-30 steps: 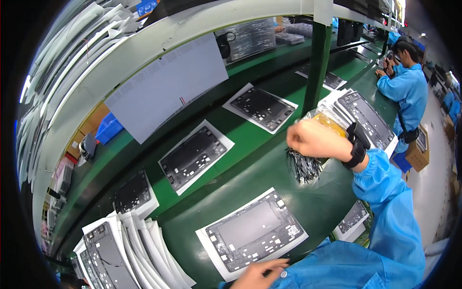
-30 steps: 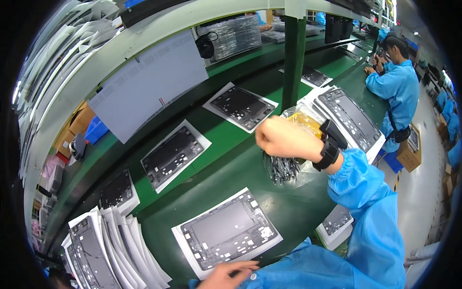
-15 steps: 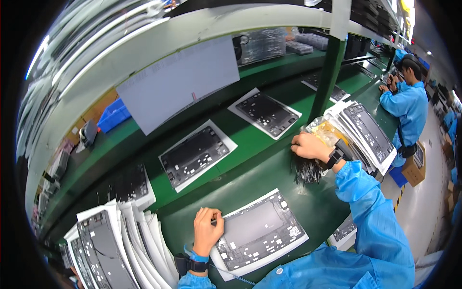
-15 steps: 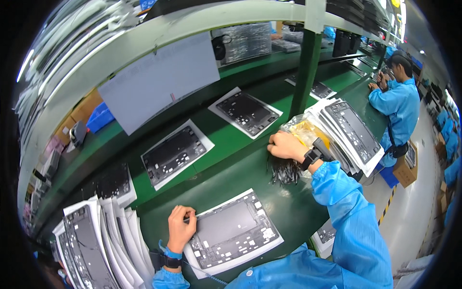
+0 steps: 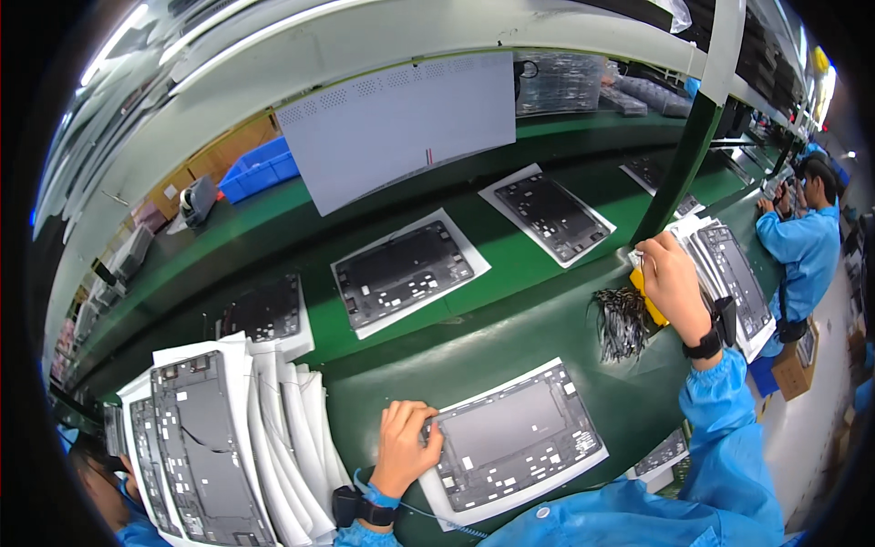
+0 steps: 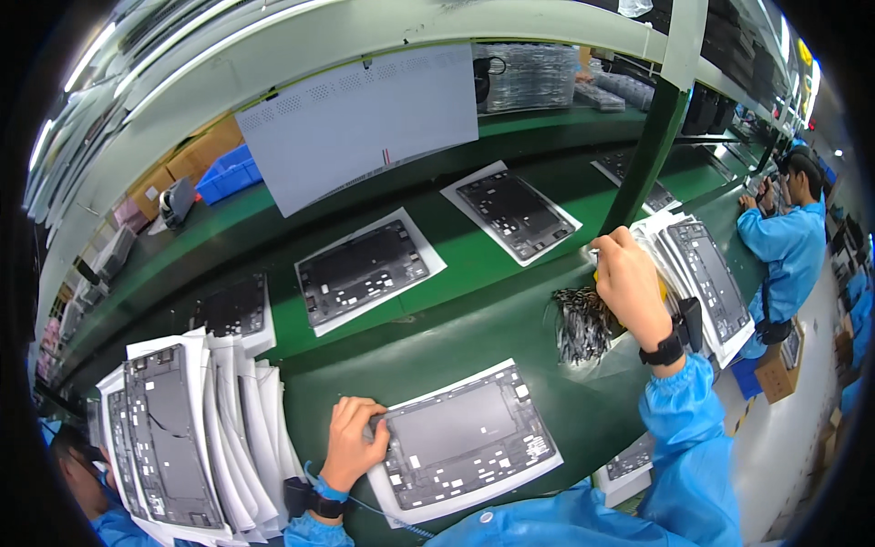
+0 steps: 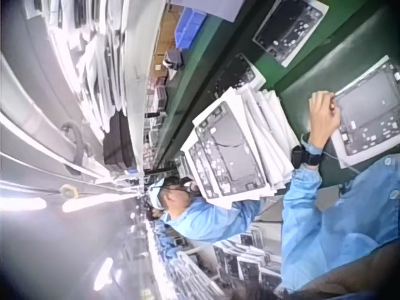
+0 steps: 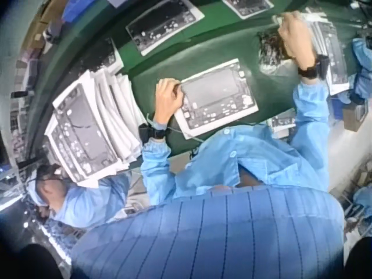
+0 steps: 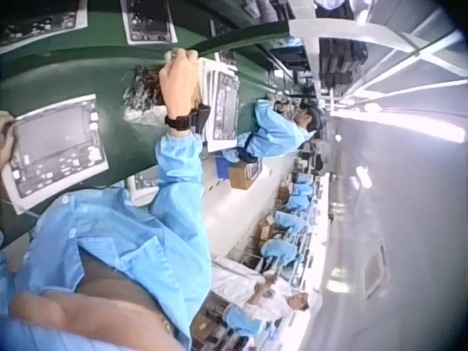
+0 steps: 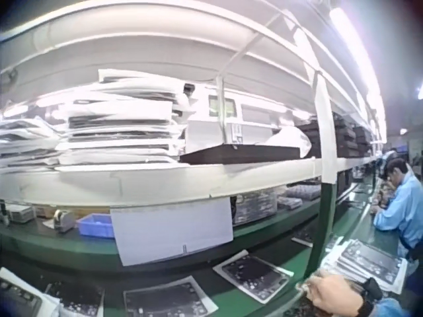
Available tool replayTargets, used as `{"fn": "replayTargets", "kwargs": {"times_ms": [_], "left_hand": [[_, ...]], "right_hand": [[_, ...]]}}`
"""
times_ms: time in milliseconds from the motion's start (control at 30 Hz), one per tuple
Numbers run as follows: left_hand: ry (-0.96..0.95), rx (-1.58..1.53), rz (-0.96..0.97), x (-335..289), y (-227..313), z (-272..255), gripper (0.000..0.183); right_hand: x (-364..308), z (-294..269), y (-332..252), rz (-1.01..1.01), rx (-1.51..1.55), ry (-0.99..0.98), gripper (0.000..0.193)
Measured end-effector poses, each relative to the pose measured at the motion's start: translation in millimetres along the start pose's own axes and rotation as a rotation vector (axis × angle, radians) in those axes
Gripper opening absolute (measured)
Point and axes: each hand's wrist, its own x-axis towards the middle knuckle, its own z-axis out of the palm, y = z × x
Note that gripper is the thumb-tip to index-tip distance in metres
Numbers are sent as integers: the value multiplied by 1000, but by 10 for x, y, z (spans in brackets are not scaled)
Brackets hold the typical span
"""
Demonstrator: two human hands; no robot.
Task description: Manually installing internal components and routing cables within laptop or tablet frames on a production line.
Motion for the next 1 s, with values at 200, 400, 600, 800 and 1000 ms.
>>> {"fn": "replayTargets", "kwargs": {"times_ms": [200,400,600,800,1000], "left_hand": [[10,70,24,4,-61,40,16],[83,-85,54,300,306,25,10],[-32,-392,-107,427,490,181,8],[-249,-577,-373,374,299,322,16],[-253,-828,-399,363,155,500,17]], "right_hand": [[-102,-312,-662,21,191,190,12],[-366,-6,-1034,257,932,-62,12],[-875,686,-1410,209,1201,-559,7],[-973,897,-1496,180,1297,-530,6],[-1006,907,-1430,97,1194,-535,10]]}}
